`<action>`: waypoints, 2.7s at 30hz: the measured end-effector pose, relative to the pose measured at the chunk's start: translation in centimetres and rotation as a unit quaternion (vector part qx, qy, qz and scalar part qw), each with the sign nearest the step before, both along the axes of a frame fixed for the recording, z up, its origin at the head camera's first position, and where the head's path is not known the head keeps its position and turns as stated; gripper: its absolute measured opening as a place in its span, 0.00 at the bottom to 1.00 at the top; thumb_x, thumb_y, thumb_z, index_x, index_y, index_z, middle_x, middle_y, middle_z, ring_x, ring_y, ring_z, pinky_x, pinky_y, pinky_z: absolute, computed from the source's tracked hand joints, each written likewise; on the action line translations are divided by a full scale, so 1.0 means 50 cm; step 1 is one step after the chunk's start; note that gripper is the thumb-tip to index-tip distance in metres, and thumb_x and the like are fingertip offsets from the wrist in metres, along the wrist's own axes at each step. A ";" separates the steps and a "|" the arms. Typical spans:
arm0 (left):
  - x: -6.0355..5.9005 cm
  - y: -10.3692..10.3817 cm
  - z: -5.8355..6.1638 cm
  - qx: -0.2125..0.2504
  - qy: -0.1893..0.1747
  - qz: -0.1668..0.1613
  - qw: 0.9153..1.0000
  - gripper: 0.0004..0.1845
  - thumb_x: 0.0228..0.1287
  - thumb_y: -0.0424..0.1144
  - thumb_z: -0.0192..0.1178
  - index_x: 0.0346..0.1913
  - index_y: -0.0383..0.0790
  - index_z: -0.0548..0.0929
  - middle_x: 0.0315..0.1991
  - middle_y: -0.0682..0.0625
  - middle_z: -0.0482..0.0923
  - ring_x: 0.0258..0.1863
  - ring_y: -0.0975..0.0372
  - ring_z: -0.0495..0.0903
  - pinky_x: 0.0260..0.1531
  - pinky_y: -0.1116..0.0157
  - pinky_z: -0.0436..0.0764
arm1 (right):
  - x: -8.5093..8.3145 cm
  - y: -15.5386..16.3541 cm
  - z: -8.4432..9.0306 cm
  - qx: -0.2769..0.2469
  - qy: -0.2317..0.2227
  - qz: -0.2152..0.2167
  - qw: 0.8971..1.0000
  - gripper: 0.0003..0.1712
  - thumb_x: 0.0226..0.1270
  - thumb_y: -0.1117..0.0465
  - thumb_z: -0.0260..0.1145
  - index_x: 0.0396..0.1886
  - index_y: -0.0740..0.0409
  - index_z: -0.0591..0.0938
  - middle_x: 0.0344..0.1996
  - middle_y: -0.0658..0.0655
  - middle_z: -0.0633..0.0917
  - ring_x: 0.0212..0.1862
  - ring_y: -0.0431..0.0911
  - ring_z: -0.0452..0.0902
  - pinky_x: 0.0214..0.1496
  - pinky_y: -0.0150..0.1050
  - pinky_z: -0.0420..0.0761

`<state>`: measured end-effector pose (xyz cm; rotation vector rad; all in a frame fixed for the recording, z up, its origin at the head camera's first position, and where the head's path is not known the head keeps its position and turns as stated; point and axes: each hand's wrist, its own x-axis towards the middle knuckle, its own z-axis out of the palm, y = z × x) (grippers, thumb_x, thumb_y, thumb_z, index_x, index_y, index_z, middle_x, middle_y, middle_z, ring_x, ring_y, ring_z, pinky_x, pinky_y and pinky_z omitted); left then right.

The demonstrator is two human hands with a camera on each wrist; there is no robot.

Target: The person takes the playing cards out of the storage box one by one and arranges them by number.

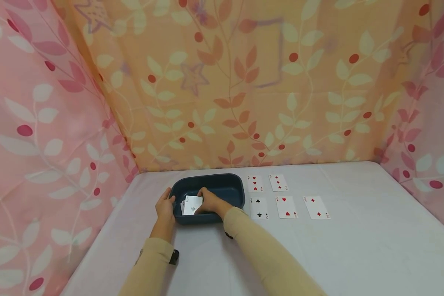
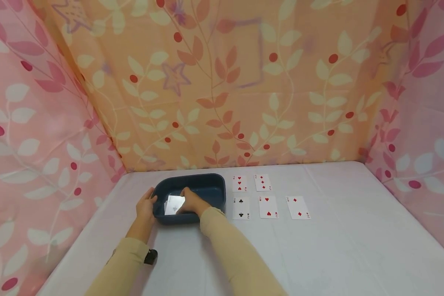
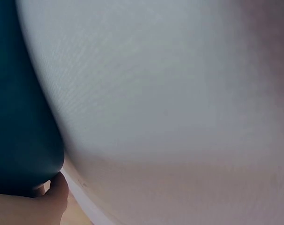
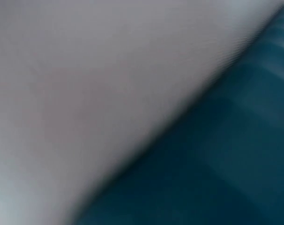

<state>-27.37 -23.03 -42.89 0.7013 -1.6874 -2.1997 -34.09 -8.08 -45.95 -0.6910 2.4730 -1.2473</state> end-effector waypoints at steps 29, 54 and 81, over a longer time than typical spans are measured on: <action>-0.007 0.001 -0.001 0.000 0.002 0.001 1.000 0.28 0.71 0.23 0.44 0.73 0.38 0.62 0.74 0.45 0.56 0.75 0.57 0.47 0.72 0.62 0.46 | 0.060 0.149 0.120 -0.224 -0.056 -0.108 0.967 0.26 0.60 0.75 0.66 0.59 0.73 0.73 0.23 0.54 0.82 0.20 0.43 0.75 0.29 0.39 0.83; -0.009 -0.002 0.002 -0.006 0.004 0.003 1.000 0.28 0.72 0.23 0.45 0.73 0.37 0.62 0.73 0.45 0.57 0.74 0.56 0.50 0.72 0.63 0.49 | 0.068 0.257 0.142 -0.197 -0.083 -0.133 0.968 0.27 0.63 0.72 0.66 0.62 0.67 0.73 0.26 0.54 0.82 0.29 0.44 0.78 0.35 0.37 0.84; -0.011 -0.003 0.005 0.012 0.006 0.004 1.000 0.28 0.72 0.23 0.45 0.73 0.36 0.62 0.73 0.45 0.57 0.74 0.57 0.51 0.71 0.63 0.51 | 0.100 0.364 0.136 -0.196 -0.098 -0.125 0.968 0.27 0.64 0.74 0.63 0.63 0.73 0.69 0.26 0.55 0.82 0.27 0.45 0.78 0.35 0.38 0.85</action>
